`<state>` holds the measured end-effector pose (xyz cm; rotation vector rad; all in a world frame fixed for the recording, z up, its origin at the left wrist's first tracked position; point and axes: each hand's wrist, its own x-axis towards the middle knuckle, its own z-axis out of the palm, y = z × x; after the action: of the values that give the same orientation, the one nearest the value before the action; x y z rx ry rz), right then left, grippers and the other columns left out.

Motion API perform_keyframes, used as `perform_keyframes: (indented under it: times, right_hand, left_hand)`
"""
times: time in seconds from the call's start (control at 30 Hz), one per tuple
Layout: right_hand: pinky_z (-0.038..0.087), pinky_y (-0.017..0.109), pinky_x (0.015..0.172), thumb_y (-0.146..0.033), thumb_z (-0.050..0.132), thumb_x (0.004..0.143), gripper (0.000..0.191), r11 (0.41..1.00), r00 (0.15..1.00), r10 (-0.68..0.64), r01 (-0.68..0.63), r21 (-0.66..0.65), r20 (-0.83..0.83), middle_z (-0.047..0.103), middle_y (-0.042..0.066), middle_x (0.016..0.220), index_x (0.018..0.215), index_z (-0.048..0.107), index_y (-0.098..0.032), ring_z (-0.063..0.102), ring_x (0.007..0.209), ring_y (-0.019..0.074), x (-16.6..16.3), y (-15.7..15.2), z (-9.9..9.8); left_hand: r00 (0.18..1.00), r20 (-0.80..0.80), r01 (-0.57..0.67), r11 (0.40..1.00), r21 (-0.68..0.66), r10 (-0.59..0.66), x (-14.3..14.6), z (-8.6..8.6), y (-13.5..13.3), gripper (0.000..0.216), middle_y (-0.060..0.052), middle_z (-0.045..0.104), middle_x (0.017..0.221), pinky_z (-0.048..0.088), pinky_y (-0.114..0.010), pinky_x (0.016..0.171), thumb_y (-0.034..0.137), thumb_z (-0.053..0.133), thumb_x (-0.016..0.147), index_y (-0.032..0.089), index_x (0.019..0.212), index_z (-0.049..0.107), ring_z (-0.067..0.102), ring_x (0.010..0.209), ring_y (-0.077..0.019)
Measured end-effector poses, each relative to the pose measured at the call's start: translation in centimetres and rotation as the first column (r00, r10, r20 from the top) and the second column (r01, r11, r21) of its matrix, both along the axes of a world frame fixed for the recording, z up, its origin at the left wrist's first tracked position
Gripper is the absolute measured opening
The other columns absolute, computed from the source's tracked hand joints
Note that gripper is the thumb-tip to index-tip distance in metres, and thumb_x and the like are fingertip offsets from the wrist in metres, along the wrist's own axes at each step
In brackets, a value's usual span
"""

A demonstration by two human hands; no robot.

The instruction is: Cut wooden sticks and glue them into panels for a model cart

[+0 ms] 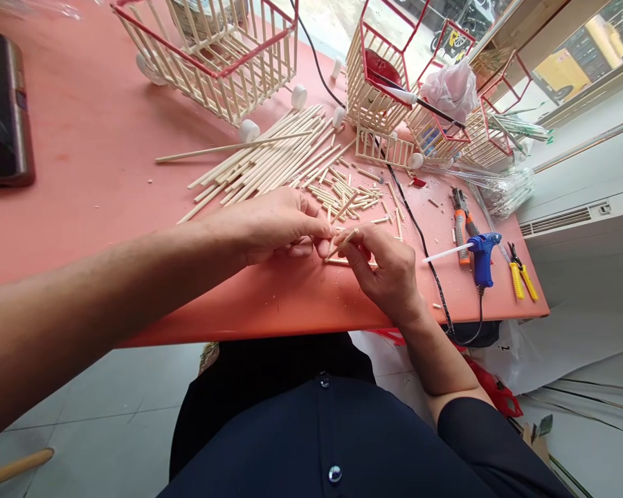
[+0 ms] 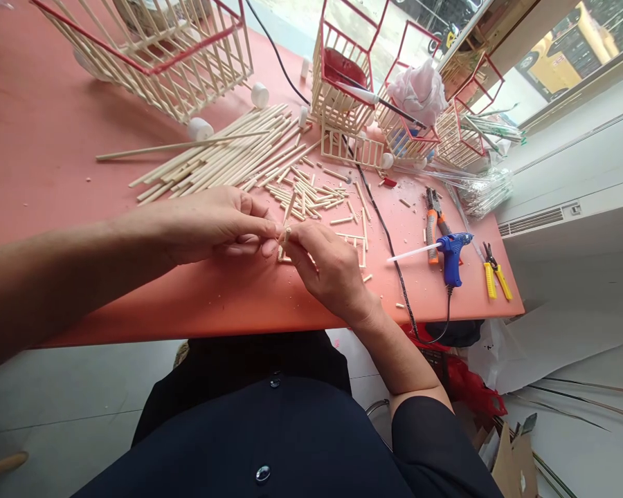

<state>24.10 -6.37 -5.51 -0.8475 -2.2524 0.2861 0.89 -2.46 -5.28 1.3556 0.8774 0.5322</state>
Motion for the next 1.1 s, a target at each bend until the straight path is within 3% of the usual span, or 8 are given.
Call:
perform_keyframes:
  times: [0.13, 0.23, 0.37, 0.43, 0.57, 0.67, 0.77, 1.1]
  right_hand:
    - [0.061, 0.029, 0.081, -0.025, 0.065, 0.119, 0.021, 1.000, 1.000, -0.019, 0.019, -0.009, 0.010, 0.081, 0.003, 0.092, 0.099, 0.071, -0.023, 0.071, 0.079, 0.0152, 0.0, 0.0, -0.1]
    - [0.061, 0.030, 0.081, -0.025, 0.063, 0.119, 0.023, 1.000, 1.000, -0.023, 0.023, -0.021, 0.010, 0.082, 0.004, 0.093, 0.098, 0.070, -0.023, 0.073, 0.082, 0.0157, -0.1, -0.1, -0.1]
    - [0.062, 0.030, 0.081, -0.024, 0.063, 0.119, 0.022, 1.000, 1.000, -0.008, 0.008, -0.019, -0.025, 0.083, 0.005, 0.096, 0.097, 0.067, -0.024, 0.077, 0.086, 0.0163, -0.2, -0.2, -0.1]
    - [0.062, 0.029, 0.080, -0.022, 0.065, 0.118, 0.021, 1.000, 0.999, 0.001, -0.001, -0.007, -0.035, 0.082, 0.004, 0.095, 0.097, 0.067, -0.024, 0.074, 0.082, 0.0152, -0.2, -0.2, -0.1]
    - [0.061, 0.029, 0.080, -0.021, 0.065, 0.117, 0.020, 1.000, 1.000, -0.020, 0.020, 0.017, -0.017, 0.082, 0.003, 0.095, 0.097, 0.067, -0.024, 0.072, 0.079, 0.0146, -0.3, -0.1, -0.2]
    - [0.061, 0.030, 0.081, -0.022, 0.065, 0.117, 0.020, 0.999, 0.999, -0.041, 0.041, 0.008, 0.004, 0.083, 0.004, 0.096, 0.098, 0.067, -0.024, 0.070, 0.078, 0.0146, -0.3, -0.2, -0.3]
    - [0.062, 0.031, 0.082, -0.021, 0.067, 0.116, 0.018, 0.999, 0.999, -0.040, 0.040, 0.003, 0.002, 0.082, 0.003, 0.095, 0.099, 0.068, -0.025, 0.070, 0.078, 0.0153, -0.3, -0.2, -0.3]
    - [0.063, 0.032, 0.086, -0.023, 0.060, 0.119, 0.018, 0.998, 0.998, -0.052, 0.053, -0.018, 0.036, 0.078, 0.002, 0.091, 0.103, 0.068, -0.025, 0.071, 0.080, 0.0167, -0.3, -0.4, -0.3]
  left_hand:
    - [0.999, -0.044, -0.005, 0.981, 0.194, 0.014, -0.3, -0.5, -0.3, 0.035, -0.002, 0.060, 0.056, 0.040, -0.029, 0.051, 0.034, 0.067, 0.101, 0.020, 0.069, 0.069, 0.051, 0.047, -0.0120]
    - [0.977, -0.157, -0.080, 0.927, 0.366, 0.146, -1.2, -0.1, -0.6, 0.030, -0.003, 0.065, 0.060, 0.040, -0.031, 0.054, 0.030, 0.067, 0.097, 0.021, 0.068, 0.070, 0.056, 0.053, -0.0138]
    - [0.768, -0.429, -0.133, 0.773, 0.620, 0.475, -2.5, 1.4, -1.3, 0.014, -0.004, 0.073, 0.079, 0.041, -0.036, 0.070, 0.025, 0.068, 0.097, 0.020, 0.085, 0.074, 0.061, 0.076, -0.0186]
    - [0.716, -0.431, -0.135, 0.714, 0.687, 0.550, -2.8, 1.8, -1.7, 0.015, -0.004, 0.076, 0.090, 0.042, -0.036, 0.075, 0.027, 0.066, 0.103, 0.019, 0.107, 0.078, 0.062, 0.082, -0.0195]
    - [0.848, -0.331, -0.051, 0.686, 0.726, 0.413, -2.0, 0.9, -2.1, 0.018, -0.001, 0.078, 0.084, 0.047, -0.032, 0.079, 0.023, 0.067, 0.102, 0.021, 0.105, 0.085, 0.066, 0.078, -0.0172]
    - [0.917, -0.283, -0.005, 0.719, 0.695, 0.280, -1.3, 0.0, -2.3, 0.026, -0.004, 0.087, 0.100, 0.052, -0.029, 0.088, 0.018, 0.062, 0.099, 0.022, 0.098, 0.088, 0.074, 0.090, -0.0189]
    - [0.939, -0.244, -0.005, 0.720, 0.693, 0.242, -1.0, -0.3, -2.3, 0.030, -0.006, 0.089, 0.108, 0.054, -0.028, 0.095, 0.015, 0.059, 0.098, 0.022, 0.090, 0.087, 0.077, 0.101, -0.0206]
    - [0.938, -0.267, 0.029, 0.719, 0.694, 0.220, -0.4, -0.3, -2.1, 0.031, -0.004, 0.083, 0.092, 0.051, -0.031, 0.088, 0.012, 0.063, 0.097, 0.024, 0.076, 0.083, 0.071, 0.090, -0.0211]
